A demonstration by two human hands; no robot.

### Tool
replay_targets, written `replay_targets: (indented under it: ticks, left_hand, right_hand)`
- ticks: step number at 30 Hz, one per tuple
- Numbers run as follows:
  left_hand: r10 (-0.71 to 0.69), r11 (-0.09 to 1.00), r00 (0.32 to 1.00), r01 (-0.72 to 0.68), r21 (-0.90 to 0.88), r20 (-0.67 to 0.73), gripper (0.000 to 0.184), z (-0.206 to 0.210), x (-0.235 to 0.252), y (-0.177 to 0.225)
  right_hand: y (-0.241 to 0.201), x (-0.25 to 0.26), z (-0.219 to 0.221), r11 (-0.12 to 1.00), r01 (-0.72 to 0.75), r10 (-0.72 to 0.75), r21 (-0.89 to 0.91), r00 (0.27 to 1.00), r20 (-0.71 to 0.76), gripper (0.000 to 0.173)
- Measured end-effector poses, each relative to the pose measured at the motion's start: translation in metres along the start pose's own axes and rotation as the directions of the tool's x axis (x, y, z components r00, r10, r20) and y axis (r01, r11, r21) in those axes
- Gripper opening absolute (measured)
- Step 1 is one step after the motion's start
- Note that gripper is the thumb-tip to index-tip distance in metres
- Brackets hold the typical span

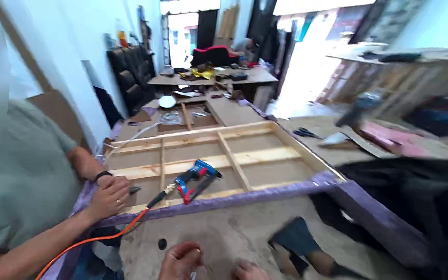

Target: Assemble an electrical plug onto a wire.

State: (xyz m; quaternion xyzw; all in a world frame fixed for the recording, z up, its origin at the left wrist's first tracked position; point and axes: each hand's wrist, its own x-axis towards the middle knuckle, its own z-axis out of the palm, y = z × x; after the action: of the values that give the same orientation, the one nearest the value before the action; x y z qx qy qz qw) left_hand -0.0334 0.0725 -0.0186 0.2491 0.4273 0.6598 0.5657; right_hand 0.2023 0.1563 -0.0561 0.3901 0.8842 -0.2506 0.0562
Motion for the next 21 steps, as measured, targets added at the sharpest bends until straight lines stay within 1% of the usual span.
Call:
replay_targets:
  ticks: [2,4,5,7,8,9,10,11,12,13,14,15,16,17,19,21]
  left_hand:
    - [-0.013,0.997,0.998,0.018,-0.079,0.064,0.016,0.006,-0.004,0.0]
    - [-0.012,0.994,0.993,0.025,-0.105,0.119,0.016,0.016,-0.01,0.001]
    - [-0.007,0.995,0.992,0.02,-0.101,0.127,0.016,0.017,-0.013,0.001]
    - [-0.01,0.994,0.993,0.022,-0.103,0.119,0.014,0.012,-0.018,0.003]
    - [-0.014,0.995,0.994,0.025,-0.101,0.107,0.014,0.009,-0.019,0.002]
    - [-0.023,0.996,0.995,0.031,-0.082,0.093,0.013,0.007,-0.022,0.0]
    - [-0.037,0.998,0.996,0.042,-0.054,0.081,0.013,0.006,-0.026,-0.004]
    - [-0.051,0.998,0.996,0.053,-0.023,0.077,0.013,0.006,-0.029,-0.008]
    - [-0.068,0.998,0.994,0.068,0.004,0.081,0.014,0.007,-0.032,-0.012]
    - [-0.084,0.996,0.992,0.081,0.029,0.09,0.014,0.009,-0.034,-0.016]
    - [-0.098,0.994,0.99,0.093,0.055,0.1,0.013,0.011,-0.037,-0.02]
    - [-0.109,0.991,0.988,0.1,0.086,0.107,0.013,0.015,-0.04,-0.022]
    - [-0.109,0.988,0.988,0.096,0.12,0.107,0.013,0.019,-0.044,-0.023]
    - [-0.103,0.985,0.989,0.086,0.147,0.111,0.014,0.023,-0.047,-0.023]
    - [-0.074,0.984,0.986,0.048,0.174,0.147,0.013,0.024,-0.047,-0.024]
    - [-0.031,0.985,0.977,-0.007,0.173,0.213,0.014,0.023,-0.043,-0.03]
  right_hand:
    - [0.002,0.0,-0.006,0.998,-0.055,0.052,0.026,0.995,0.088,0.022]
    - [0.009,0.0,-0.005,0.999,-0.031,0.033,-0.027,0.993,0.112,0.021]
    - [0.012,0.002,-0.002,0.999,0.01,-0.004,-0.051,0.995,0.1,0.019]
    - [0.014,0.006,0.003,0.995,0.089,-0.088,-0.053,0.996,0.027,0.021]
    - [0.014,0.004,0.002,0.994,0.109,-0.11,-0.014,0.993,-0.05,0.025]
    - [0.013,-0.001,0.001,0.991,0.108,-0.097,0.078,0.985,-0.141,0.027]
    - [0.01,-0.008,0.001,0.97,0.11,-0.05,0.218,0.964,-0.262,0.026]
    - [0.005,-0.014,0.004,0.918,0.128,0.034,0.375,0.918,-0.396,0.021]
    - [-0.004,-0.02,0.005,0.821,0.147,0.145,0.552,0.881,-0.45,0.016]
    - [-0.014,-0.026,0.005,0.679,0.181,0.242,0.711,0.859,-0.45,0.012]
    - [-0.027,-0.032,0.004,0.528,0.228,0.303,0.818,0.85,-0.432,0.009]
    - [-0.041,-0.038,0.003,0.41,0.267,0.339,0.872,0.843,-0.417,0.008]
    - [-0.055,-0.043,0.001,0.331,0.292,0.355,0.897,0.842,-0.405,0.008]
    - [-0.067,-0.047,-0.002,0.276,0.304,0.357,0.912,0.848,-0.391,0.009]
    - [-0.082,-0.051,-0.008,0.216,0.313,0.339,0.925,0.864,-0.371,0.01]
    - [-0.081,-0.052,-0.011,0.19,0.338,0.31,0.922,0.87,-0.383,0.01]
